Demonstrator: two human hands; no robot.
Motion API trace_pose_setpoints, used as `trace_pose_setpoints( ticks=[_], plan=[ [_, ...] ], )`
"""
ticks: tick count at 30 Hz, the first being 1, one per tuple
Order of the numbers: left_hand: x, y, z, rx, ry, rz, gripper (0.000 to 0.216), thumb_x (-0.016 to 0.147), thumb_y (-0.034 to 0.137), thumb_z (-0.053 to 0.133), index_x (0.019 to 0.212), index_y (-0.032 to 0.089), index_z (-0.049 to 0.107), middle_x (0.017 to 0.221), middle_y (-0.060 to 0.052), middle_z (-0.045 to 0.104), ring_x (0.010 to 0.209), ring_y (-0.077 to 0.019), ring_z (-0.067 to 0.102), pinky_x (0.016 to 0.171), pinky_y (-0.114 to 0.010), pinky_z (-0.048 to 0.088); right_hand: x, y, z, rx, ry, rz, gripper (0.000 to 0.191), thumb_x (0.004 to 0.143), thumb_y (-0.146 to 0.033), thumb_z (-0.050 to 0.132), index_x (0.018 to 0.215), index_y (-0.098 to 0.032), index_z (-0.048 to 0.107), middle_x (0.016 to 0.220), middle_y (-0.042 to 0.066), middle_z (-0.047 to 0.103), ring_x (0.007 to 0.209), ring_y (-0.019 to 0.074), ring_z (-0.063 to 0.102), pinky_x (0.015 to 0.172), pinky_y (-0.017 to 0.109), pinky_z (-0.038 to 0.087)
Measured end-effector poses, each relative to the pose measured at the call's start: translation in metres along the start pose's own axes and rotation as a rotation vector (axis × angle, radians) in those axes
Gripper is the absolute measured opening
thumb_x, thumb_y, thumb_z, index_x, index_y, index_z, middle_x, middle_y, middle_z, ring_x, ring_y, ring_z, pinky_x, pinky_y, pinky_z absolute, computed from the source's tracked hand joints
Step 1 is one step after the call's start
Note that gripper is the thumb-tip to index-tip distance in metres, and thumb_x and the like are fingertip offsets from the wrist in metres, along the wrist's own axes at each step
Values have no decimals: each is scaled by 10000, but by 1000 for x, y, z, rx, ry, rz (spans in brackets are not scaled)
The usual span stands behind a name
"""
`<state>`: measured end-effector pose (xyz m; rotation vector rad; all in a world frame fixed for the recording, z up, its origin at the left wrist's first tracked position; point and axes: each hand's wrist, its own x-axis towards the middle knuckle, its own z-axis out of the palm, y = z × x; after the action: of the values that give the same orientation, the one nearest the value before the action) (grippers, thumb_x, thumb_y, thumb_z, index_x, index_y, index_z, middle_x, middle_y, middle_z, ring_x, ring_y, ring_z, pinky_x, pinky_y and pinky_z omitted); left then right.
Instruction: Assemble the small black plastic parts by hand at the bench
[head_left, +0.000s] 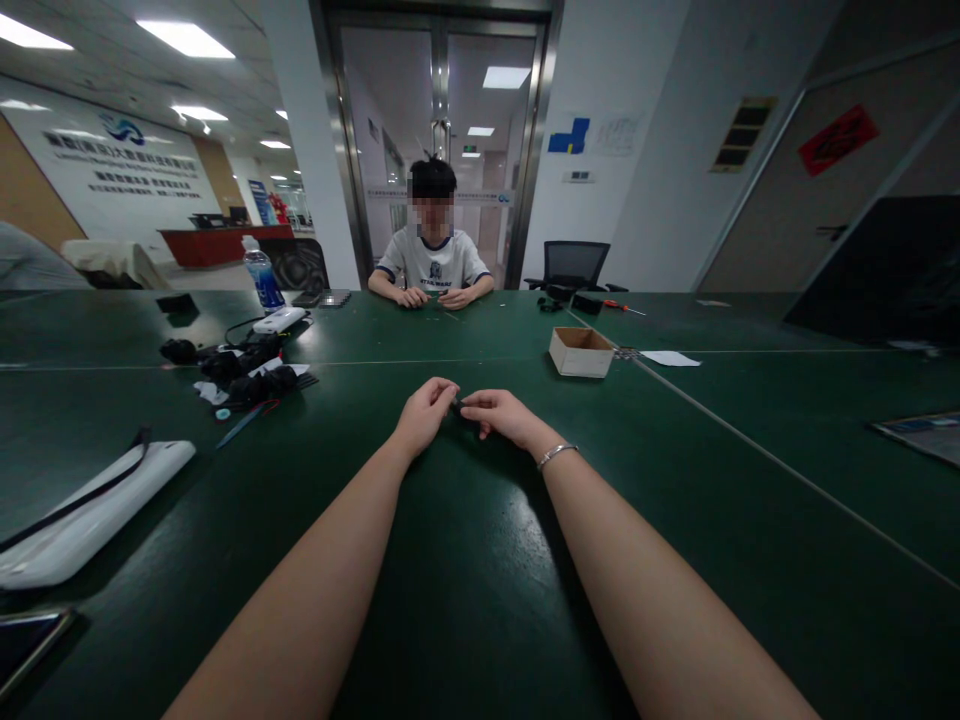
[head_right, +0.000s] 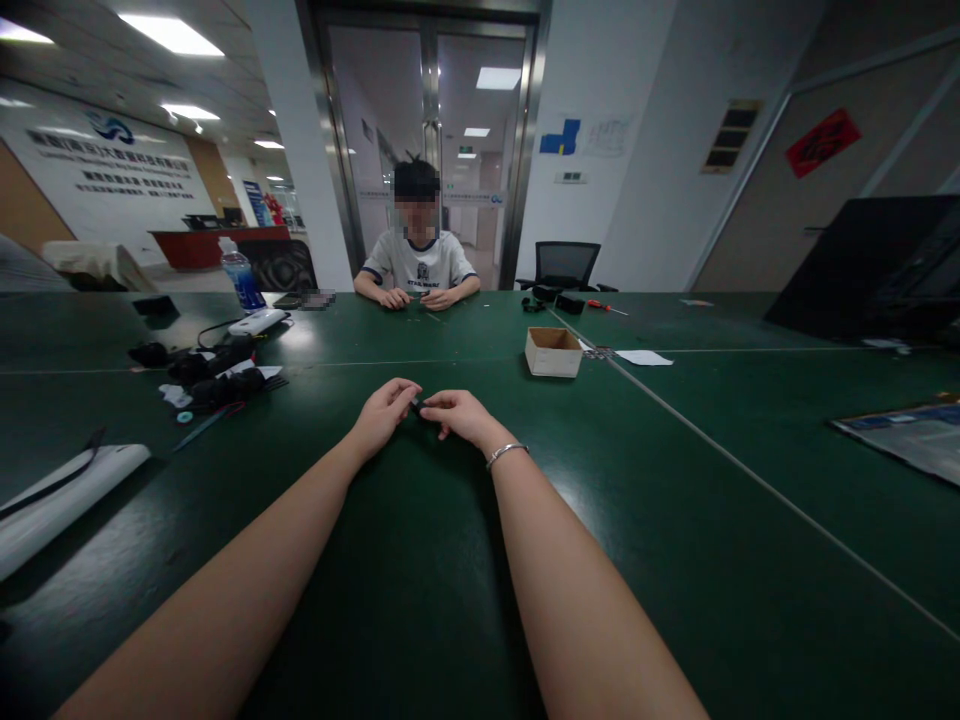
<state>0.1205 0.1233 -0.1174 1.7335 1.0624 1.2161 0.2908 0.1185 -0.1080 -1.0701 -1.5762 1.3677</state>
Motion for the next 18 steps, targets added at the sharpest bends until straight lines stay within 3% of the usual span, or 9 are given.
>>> trace_pose_setpoints(
  ticks=[3, 7, 11, 14, 18],
  plan=[
    [-2, -2, 1, 108, -50, 29, 290, 790, 453, 582, 879, 177, 597, 653, 31, 525, 594, -107, 468, 562, -215, 348, 1, -2, 5, -158, 5, -20, 224, 738, -10, 644, 939, -107, 657, 868, 46, 656, 437, 47, 511, 368, 152, 435],
    [-6, -2, 5, 208, -57, -2, 268, 775, 436, 605, 840, 179, 562, 641, 34, 528, 602, -115, 486, 560, -218, 344, -5, -7, 16, -66, 17, -53, 497, 713, 73, 531, 1156, -153, 548, 884, 26, 638, 443, 54, 526, 389, 169, 474],
    [-13, 6, 11, 273, -62, -83, 229, 783, 392, 593, 840, 176, 544, 686, 14, 576, 649, -133, 537, 591, -228, 372, -16, -12, 19, 70, -46, 6, 412, 732, 25, 569, 1112, -132, 534, 786, 17, 634, 492, 72, 573, 440, 156, 490],
    [-22, 29, 8, 324, -246, -124, 301, 761, 293, 601, 1029, 166, 551, 758, -12, 636, 708, -152, 587, 630, -235, 399, -27, -14, 13, 110, -120, 52, 318, 742, -61, 647, 1030, -125, 529, 760, 28, 637, 541, 88, 602, 414, 127, 448],
    [-57, 92, -22, 504, -570, -202, 756, 725, 302, 630, 1400, 168, 316, 865, -43, 692, 759, -178, 633, 676, -249, 424, -60, -16, -11, 59, -75, 140, 456, 690, -224, 760, 981, -192, 410, 769, 15, 656, 445, 100, 569, 360, 158, 419]
  ],
)
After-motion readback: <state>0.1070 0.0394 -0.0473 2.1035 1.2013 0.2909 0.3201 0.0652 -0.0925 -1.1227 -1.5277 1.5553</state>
